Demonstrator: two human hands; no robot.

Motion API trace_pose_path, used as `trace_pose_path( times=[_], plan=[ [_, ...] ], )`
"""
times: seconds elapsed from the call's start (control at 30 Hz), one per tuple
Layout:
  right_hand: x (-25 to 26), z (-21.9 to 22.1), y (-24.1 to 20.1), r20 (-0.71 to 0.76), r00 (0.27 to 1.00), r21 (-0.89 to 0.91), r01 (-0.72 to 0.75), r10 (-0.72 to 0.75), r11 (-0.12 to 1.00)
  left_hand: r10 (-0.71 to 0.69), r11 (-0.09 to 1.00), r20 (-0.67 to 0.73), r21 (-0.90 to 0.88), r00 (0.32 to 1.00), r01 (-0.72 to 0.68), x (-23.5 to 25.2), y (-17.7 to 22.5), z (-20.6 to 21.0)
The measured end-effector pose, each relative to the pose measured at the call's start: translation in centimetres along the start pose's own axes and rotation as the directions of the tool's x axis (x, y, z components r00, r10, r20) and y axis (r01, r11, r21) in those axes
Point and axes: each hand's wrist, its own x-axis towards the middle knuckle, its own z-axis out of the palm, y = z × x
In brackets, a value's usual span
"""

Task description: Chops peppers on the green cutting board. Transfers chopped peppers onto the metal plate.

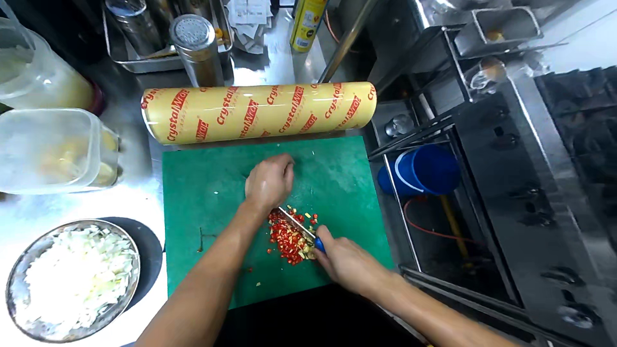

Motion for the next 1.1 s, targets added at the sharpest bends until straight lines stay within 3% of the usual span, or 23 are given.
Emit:
trace_pose_path(
  times=[0.07, 0.13, 0.23, 0.33, 0.63, 0.8, 0.97, 1.1],
  plan=[
    [-0.6, -1.2, 1.0, -0.035, 0.999, -0.016, 0.020, -0.021, 1.000, 0.012, 0.999, -0.052, -0.039, 0.999, -0.014, 0.6, 0.6, 0.1],
    [-1.0, -1.4, 2.9, -0.162, 0.985, -0.042, 0.057, -0.064, 0.997, 0.051, 0.995, -0.112, -0.081, 0.992, -0.061, 1.5, 1.9, -0.2],
    [0.2, -1.0, 5.6, -0.297, 0.950, -0.096, 0.068, -0.094, 0.993, 0.081, 0.993, -0.029, -0.081, 0.996, -0.083, 2.8, 3.0, 0.4],
    [1.1, -1.1, 4.9, -0.231, 0.972, -0.084, 0.020, -0.039, 0.996, 0.046, 0.999, 0.078, -0.020, 0.996, -0.045, 2.6, 2.2, 1.0],
    [-2.3, -1.8, -1.2, 0.046, 0.998, -0.043, 0.033, -0.031, 0.999, 0.036, 0.999, -0.024, -0.026, 0.999, -0.037, -3.3, -0.6, -1.4],
    [-0.9, 2.1, -1.2, -0.004, 1.000, -0.049, 0.007, -0.007, 0.999, 0.033, 0.999, -0.039, 0.026, 0.999, -0.032, -4.9, -1.1, -0.3],
    [-1.5, -0.2, -1.4, 0.026, 1.000, -0.097, -0.011, 0.014, 0.995, 0.044, 0.999, -0.129, -0.022, 0.991, -0.047, -4.5, -1.5, -0.1],
    [-0.4, 0.9, -0.2, 0.012, 1.000, -0.086, 0.023, -0.022, 0.996, 0.041, 0.999, -0.139, 0.023, 0.989, -0.038, -4.8, -1.3, 0.4]
  ],
)
